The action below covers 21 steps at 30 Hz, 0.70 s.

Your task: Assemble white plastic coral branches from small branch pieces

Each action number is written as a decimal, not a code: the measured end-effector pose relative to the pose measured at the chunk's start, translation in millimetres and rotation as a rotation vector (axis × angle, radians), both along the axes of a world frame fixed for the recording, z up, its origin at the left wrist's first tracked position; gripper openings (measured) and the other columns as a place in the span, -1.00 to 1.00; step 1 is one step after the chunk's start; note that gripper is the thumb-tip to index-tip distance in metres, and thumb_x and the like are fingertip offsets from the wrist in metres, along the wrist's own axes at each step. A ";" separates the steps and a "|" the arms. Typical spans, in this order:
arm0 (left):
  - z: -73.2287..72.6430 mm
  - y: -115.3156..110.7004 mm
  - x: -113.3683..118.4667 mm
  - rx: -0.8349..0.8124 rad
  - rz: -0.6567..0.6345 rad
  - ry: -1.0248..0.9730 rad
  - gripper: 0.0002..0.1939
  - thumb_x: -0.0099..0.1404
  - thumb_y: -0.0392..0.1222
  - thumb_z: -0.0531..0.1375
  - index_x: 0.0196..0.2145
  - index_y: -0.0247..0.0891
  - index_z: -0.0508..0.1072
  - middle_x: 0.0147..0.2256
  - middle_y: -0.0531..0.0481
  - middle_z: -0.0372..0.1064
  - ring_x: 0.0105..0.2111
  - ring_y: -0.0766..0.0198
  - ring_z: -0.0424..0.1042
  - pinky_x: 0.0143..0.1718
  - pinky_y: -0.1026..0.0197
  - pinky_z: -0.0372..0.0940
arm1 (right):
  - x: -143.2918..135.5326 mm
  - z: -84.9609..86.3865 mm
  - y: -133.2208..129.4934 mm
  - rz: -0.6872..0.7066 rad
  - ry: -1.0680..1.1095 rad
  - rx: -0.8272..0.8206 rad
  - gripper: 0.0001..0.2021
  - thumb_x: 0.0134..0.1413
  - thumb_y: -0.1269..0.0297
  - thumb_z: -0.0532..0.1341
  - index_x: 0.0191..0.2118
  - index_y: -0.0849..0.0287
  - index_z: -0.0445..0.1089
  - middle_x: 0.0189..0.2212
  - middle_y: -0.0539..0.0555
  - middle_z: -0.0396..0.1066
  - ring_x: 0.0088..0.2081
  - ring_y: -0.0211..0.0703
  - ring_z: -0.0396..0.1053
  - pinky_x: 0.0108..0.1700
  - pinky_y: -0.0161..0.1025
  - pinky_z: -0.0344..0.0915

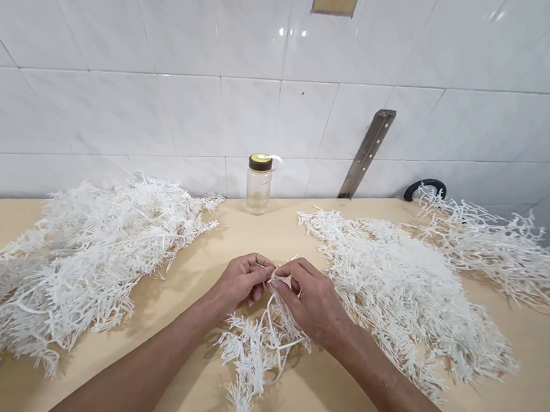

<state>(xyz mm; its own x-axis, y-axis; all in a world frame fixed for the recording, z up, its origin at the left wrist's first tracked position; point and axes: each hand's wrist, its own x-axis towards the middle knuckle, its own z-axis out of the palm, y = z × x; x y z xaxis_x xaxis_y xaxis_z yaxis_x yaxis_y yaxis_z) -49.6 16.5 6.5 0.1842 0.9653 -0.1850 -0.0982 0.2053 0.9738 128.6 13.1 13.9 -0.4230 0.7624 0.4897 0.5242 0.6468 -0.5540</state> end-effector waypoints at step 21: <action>3.7 -6.4 9.1 0.047 0.072 0.051 -0.50 -0.05 0.05 0.43 -0.26 -0.38 0.50 -0.64 0.08 0.33 -0.70 0.42 0.23 -0.67 0.35 0.12 | 0.7 1.1 6.3 -0.096 0.186 -0.434 -0.82 0.16 0.26 0.14 -0.21 0.14 0.47 -0.41 0.01 0.49 -0.47 -0.21 0.40 -0.43 -0.26 0.34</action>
